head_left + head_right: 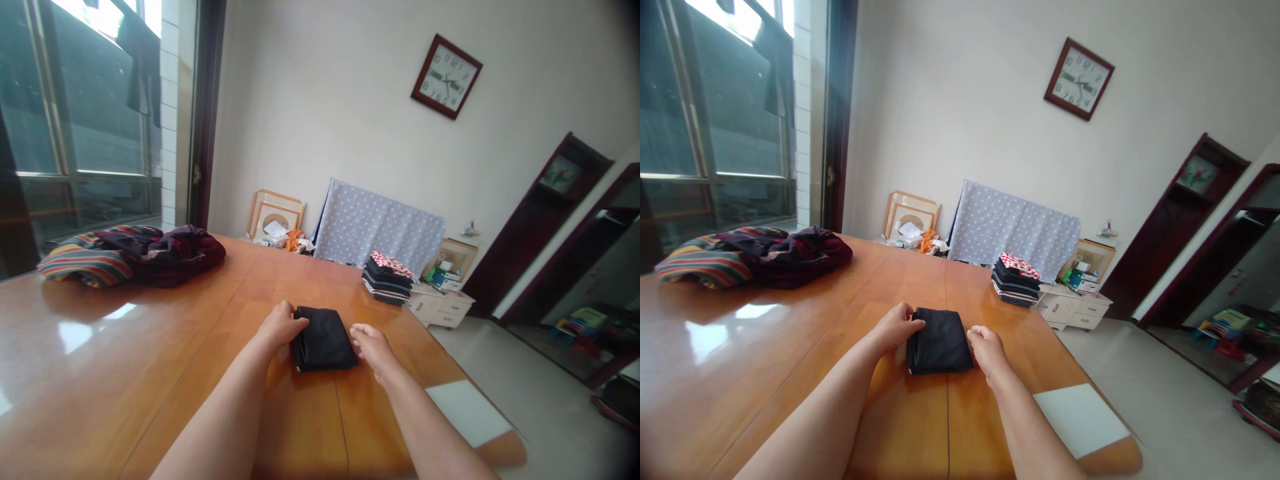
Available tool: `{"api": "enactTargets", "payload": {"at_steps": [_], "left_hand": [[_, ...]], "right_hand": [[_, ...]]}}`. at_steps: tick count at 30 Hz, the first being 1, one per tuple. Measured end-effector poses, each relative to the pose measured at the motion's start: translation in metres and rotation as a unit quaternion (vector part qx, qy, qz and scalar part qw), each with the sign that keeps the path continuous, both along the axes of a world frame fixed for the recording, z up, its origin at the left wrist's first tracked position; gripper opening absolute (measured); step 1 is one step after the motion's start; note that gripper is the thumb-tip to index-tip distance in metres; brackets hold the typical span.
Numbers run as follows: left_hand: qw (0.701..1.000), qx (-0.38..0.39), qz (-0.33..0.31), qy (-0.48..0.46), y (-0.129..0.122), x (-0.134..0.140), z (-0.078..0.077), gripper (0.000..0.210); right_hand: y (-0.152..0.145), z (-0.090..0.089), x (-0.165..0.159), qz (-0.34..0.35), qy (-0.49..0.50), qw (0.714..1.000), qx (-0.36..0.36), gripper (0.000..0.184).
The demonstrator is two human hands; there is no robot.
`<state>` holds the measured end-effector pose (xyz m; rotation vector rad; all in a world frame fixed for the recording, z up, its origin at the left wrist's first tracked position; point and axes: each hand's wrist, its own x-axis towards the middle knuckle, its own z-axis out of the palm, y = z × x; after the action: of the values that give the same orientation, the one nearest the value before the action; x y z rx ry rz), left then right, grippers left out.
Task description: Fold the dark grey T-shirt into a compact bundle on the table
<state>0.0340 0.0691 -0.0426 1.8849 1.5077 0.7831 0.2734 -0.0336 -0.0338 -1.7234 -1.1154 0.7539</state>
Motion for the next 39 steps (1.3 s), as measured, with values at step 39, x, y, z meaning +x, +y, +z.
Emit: {"api": "enactTargets", "payload": {"at_steps": [39], "left_hand": [[0.991,-0.076,-0.050,-0.096,-0.005,0.006,-0.003,0.052]], "right_hand": [[0.015,-0.008,-0.021,-0.003,0.269,0.961,-0.061,0.038]]}}
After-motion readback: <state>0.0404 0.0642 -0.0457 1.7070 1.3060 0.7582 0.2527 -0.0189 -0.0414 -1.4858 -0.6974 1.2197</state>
